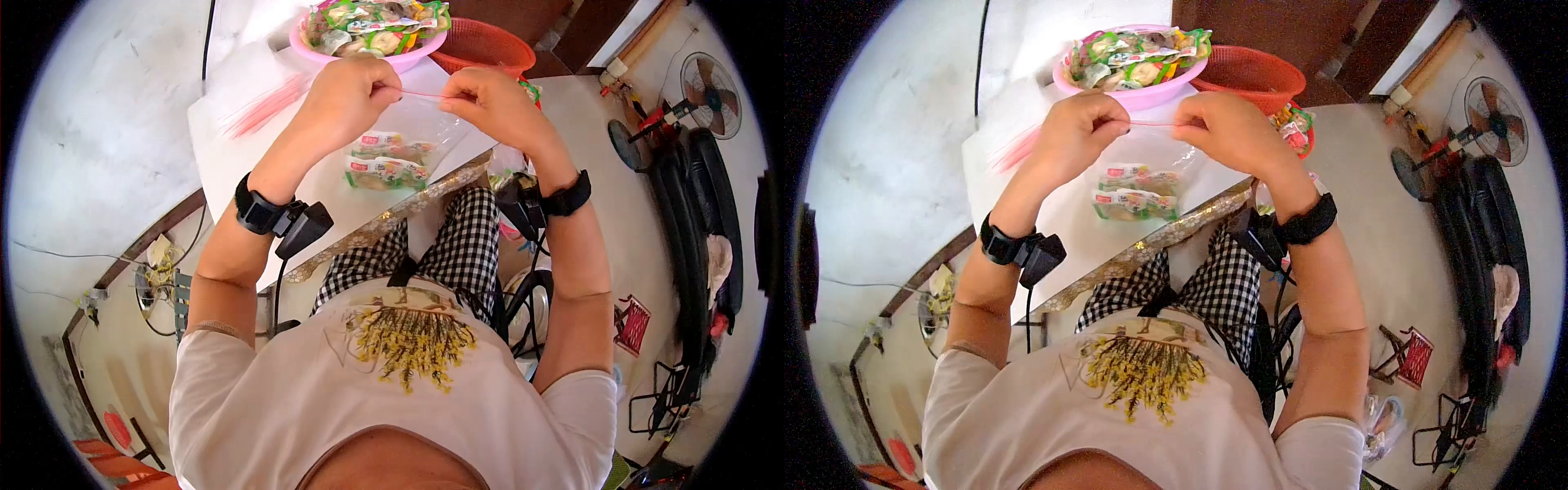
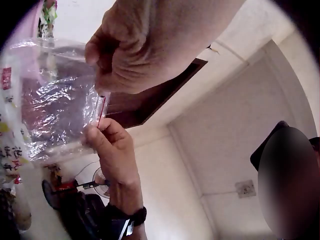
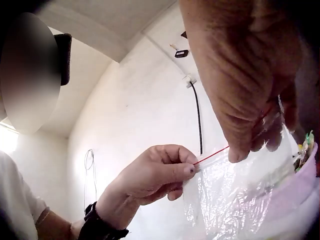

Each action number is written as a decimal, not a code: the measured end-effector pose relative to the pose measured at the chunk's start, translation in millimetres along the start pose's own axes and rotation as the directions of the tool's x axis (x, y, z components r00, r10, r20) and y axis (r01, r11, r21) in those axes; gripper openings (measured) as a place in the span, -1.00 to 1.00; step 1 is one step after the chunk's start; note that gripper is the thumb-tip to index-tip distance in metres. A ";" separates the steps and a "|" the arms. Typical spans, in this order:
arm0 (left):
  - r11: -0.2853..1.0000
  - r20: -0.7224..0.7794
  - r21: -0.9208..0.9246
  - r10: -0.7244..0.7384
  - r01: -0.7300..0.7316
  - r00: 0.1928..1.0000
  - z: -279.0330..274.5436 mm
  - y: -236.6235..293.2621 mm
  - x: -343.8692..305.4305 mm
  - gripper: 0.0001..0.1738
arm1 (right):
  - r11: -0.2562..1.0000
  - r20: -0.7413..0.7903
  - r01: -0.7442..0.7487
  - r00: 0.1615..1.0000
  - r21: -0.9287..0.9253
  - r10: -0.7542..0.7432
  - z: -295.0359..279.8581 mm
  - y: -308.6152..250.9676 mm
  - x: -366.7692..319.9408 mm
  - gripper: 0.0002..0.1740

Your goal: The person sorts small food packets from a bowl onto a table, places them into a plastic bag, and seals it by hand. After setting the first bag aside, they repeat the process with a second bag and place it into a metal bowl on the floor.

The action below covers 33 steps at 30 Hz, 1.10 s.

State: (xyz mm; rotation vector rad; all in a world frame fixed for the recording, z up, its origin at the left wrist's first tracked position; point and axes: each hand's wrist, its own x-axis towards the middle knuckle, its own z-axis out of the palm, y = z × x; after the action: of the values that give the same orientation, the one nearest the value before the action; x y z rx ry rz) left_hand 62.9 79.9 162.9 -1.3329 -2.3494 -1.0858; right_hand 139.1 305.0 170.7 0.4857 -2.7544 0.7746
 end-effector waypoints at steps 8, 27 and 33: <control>1.000 0.001 -0.019 -0.015 0.015 1.000 -0.8 -2.5 -1.5 -0.93 | 0.990 -0.060 0.053 0.996 -0.129 -0.062 -6.8 15.5 -17.2 -0.84; 0.985 0.121 -0.175 0.014 0.007 0.993 0.0 -13.3 -2.1 -0.91 | 0.986 -0.013 0.004 1.000 0.166 -0.001 -4.1 24.1 -26.2 -0.77; 0.960 0.154 -0.268 -0.038 0.079 0.987 3.3 -18.0 1.9 -0.85 | 0.970 0.096 -0.072 0.994 0.234 0.051 -7.9 27.7 -26.6 -0.71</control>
State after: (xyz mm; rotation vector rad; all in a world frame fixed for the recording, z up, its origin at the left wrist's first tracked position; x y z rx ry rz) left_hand 47.7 77.8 152.8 -1.4902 -2.4247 -1.4192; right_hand 154.2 338.2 156.2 0.4927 -2.7836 1.1328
